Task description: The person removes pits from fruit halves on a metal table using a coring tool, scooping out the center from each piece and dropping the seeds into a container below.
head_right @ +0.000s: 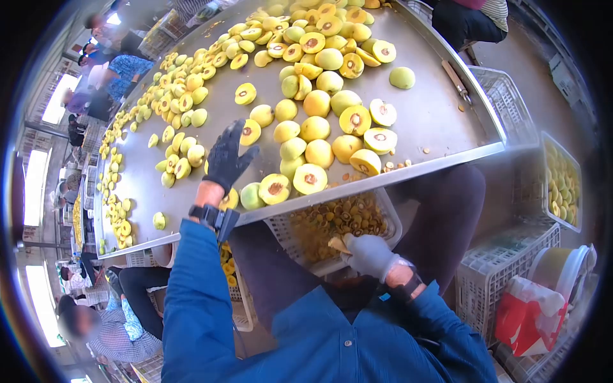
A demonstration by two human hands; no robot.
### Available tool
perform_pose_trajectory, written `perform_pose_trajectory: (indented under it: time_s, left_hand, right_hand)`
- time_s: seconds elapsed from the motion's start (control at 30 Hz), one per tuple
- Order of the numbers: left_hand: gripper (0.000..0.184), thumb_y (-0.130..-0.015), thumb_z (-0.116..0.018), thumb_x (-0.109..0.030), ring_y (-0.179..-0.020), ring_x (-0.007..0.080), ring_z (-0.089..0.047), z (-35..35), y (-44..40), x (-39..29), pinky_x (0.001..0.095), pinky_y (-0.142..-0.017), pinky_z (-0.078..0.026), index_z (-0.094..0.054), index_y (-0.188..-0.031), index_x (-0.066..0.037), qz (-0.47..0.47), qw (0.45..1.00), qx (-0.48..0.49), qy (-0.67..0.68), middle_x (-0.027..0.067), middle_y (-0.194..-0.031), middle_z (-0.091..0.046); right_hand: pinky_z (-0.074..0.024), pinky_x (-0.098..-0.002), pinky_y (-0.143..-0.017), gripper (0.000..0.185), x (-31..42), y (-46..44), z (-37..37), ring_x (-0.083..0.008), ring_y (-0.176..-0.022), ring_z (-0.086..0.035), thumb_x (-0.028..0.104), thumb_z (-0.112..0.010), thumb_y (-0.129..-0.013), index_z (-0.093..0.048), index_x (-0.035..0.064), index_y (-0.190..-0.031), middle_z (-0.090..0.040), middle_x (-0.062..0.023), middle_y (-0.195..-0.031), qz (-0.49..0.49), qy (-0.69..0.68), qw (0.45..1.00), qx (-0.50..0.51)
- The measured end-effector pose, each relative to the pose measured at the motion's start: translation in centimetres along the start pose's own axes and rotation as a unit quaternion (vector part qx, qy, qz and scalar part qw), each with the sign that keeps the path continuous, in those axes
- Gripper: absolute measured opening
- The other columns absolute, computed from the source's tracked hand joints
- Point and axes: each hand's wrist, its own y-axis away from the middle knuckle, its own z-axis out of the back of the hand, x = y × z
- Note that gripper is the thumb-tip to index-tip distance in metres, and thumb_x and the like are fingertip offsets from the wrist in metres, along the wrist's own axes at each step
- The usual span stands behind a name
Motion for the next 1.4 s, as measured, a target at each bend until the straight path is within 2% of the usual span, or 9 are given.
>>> perform_pose_trajectory:
  time_s: [0.1, 0.3, 0.6, 0.67, 0.73, 0.83, 0.9, 1.07, 1.4]
  left_hand:
    - [0.068, -0.087, -0.067, -0.042, -0.111, 0.0387, -0.059, -2.7, -2.5, 1.7, 0.0463, -0.095, -0.047, -0.044, -0.14, -0.006, 0.169, 0.973, 0.152, 0.044, 0.0206, -0.125, -0.058]
    - [0.066, -0.082, -0.076, -0.029, -0.108, 0.0371, -0.059, -1.2, -0.6, -0.1, 0.0451, -0.093, -0.048, -0.047, -0.137, -0.005, 0.026, 0.992, 0.043, 0.115, 0.0195, -0.121, -0.059]
    - [0.076, -0.083, -0.075, -0.031, -0.125, 0.0349, -0.051, 10.8, 5.4, -13.9, 0.0446, -0.105, -0.041, -0.04, -0.142, 0.0, -0.11, 0.96, 0.079, 0.244, 0.0202, -0.138, -0.05]
    - [0.075, -0.084, -0.074, -0.032, -0.127, 0.0313, -0.051, 9.9, 7.7, -16.3, 0.0433, -0.106, -0.04, -0.039, -0.143, 0.001, 0.063, 0.879, -0.004, 0.473, 0.0191, -0.139, -0.05]
    - [0.062, -0.097, -0.058, -0.038, -0.124, 0.0261, -0.052, 8.9, 8.5, -19.7, 0.0385, -0.107, -0.039, -0.041, -0.142, 0.002, 0.152, 0.782, -0.109, 0.594, 0.0179, -0.138, -0.051]
    - [0.058, -0.092, -0.064, -0.021, -0.121, 0.0255, -0.054, 7.6, 9.7, -22.1, 0.0396, -0.105, -0.042, -0.041, -0.138, 0.004, 0.248, 0.911, -0.166, 0.283, 0.0177, -0.134, -0.053]
    - [0.056, -0.093, -0.061, -0.024, -0.119, 0.0253, -0.055, 7.8, 10.1, -22.4, 0.0392, -0.104, -0.043, -0.043, -0.137, 0.004, 0.285, 0.839, -0.184, 0.426, 0.0176, -0.132, -0.054]
    - [0.052, -0.096, -0.054, -0.029, -0.114, 0.0247, -0.058, 8.6, 10.7, -23.0, 0.0382, -0.1, -0.045, -0.045, -0.136, 0.004, 0.309, 0.729, -0.177, 0.584, 0.0173, -0.128, -0.056]
    - [0.054, -0.103, -0.039, -0.04, -0.104, 0.0236, -0.062, 9.0, 10.7, -24.2, 0.0362, -0.092, -0.05, -0.051, -0.132, 0.004, 0.321, 0.696, -0.193, 0.613, 0.0166, -0.121, -0.061]
  right_hand:
    - [-0.0505, -0.05, -0.063, 0.027, -0.2, -0.2, -0.1, -0.0396, -0.07, -0.065, 0.032, -0.061, -0.091, -0.057, 0.0048, -0.091, -0.066, -0.0194, -0.071, -0.019, -0.005, 1.0, 0.005]
    - [-0.0509, -0.0474, -0.064, 0.029, 2.1, -0.7, 3.5, -0.0409, -0.072, -0.065, 0.03, -0.067, -0.088, -0.058, 0.0048, -0.1, -0.065, -0.0214, -0.076, 0.022, -0.133, 0.99, -0.03]
    - [-0.0497, -0.029, -0.078, 0.044, 10.4, -3.2, 8.1, -0.0144, -0.089, -0.062, 0.025, -0.068, -0.089, -0.055, -0.0047, -0.12, -0.066, -0.0097, -0.097, -0.046, -0.612, 0.774, -0.156]
    - [-0.0482, -0.025, -0.078, 0.047, 11.1, -2.6, 7.2, -0.0073, -0.093, -0.056, 0.024, -0.068, -0.09, -0.054, -0.0089, -0.121, -0.063, -0.0053, -0.103, -0.043, -0.735, 0.667, -0.108]
    - [-0.0482, -0.0248, -0.077, 0.049, 11.8, -2.2, 6.3, -0.0071, -0.093, -0.055, 0.024, -0.068, -0.09, -0.053, -0.0085, -0.124, -0.063, -0.0049, -0.103, -0.037, -0.687, 0.716, -0.12]
    - [-0.0509, -0.0332, -0.063, 0.035, 11.8, -1.4, 4.5, -0.0196, -0.073, -0.066, 0.026, -0.067, -0.091, -0.056, -0.0011, -0.111, -0.067, -0.0111, -0.084, -0.004, -0.506, 0.837, -0.209]
    - [-0.051, -0.0387, -0.056, 0.027, 11.0, 0.3, 4.8, -0.0295, -0.063, -0.067, 0.027, -0.067, -0.09, -0.056, 0.0037, -0.099, -0.066, -0.0149, -0.071, 0.018, -0.251, 0.934, -0.252]
    - [-0.0497, -0.0448, -0.05, 0.027, 11.6, 2.1, 3.9, -0.0358, -0.057, -0.064, 0.03, -0.066, -0.09, -0.049, 0.0085, -0.089, -0.06, -0.0154, -0.06, 0.096, -0.091, 0.947, -0.294]
    - [-0.0498, -0.0454, -0.051, 0.026, 11.4, 2.3, 3.0, -0.0374, -0.058, -0.063, 0.027, -0.066, -0.09, -0.049, 0.0069, -0.091, -0.059, -0.0166, -0.062, 0.09, -0.046, 0.963, -0.25]
